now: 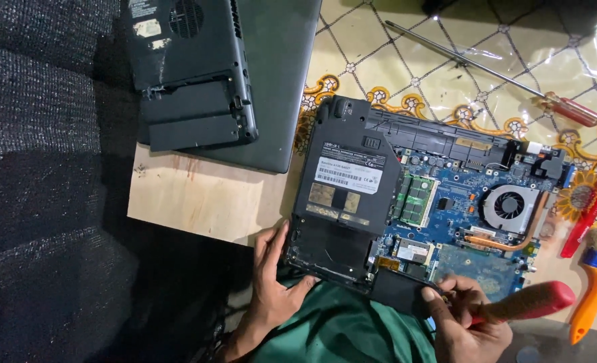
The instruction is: The person uses a red-handled screwdriver to remove screws from the bottom cover of a laptop. They then lift and remove the cover to expose the internal components, including the motherboard and fan, and proceed to remove a metal bracket from the chassis.
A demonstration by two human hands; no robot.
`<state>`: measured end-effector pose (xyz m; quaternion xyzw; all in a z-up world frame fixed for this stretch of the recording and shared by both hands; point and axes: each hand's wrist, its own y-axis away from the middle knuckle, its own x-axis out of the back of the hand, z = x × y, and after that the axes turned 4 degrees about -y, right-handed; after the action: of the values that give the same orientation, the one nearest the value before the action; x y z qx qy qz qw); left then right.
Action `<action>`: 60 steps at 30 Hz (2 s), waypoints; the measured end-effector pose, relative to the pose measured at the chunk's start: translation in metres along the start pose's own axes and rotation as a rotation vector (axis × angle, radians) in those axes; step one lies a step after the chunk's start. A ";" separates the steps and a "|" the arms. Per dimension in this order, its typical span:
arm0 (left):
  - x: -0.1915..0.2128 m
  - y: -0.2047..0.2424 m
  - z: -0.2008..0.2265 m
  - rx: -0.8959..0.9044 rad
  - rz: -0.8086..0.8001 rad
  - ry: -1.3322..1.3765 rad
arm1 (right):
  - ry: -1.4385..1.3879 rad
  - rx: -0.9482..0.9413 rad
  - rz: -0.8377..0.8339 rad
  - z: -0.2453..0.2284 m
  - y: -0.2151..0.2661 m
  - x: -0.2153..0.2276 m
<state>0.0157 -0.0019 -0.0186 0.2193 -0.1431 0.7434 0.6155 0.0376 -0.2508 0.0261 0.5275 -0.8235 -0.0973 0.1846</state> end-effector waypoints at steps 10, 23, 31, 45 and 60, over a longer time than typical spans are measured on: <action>0.000 -0.001 0.006 -0.009 0.012 -0.032 | 0.086 0.040 0.032 -0.011 0.005 -0.003; -0.007 0.012 0.017 0.195 0.160 -0.096 | 0.114 0.076 -0.053 -0.001 -0.015 -0.004; -0.001 0.010 0.030 0.198 0.058 -0.108 | 0.308 -0.041 -0.021 -0.004 -0.023 -0.003; 0.031 -0.015 0.024 0.346 -0.169 0.592 | -0.085 0.017 -0.077 0.009 -0.019 0.003; -0.003 -0.007 0.004 0.636 0.007 1.022 | -0.174 0.035 -0.180 0.003 -0.027 0.019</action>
<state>0.0233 -0.0051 -0.0168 0.0071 0.3994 0.7631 0.5080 0.0518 -0.2792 0.0175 0.5918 -0.7875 -0.1445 0.0939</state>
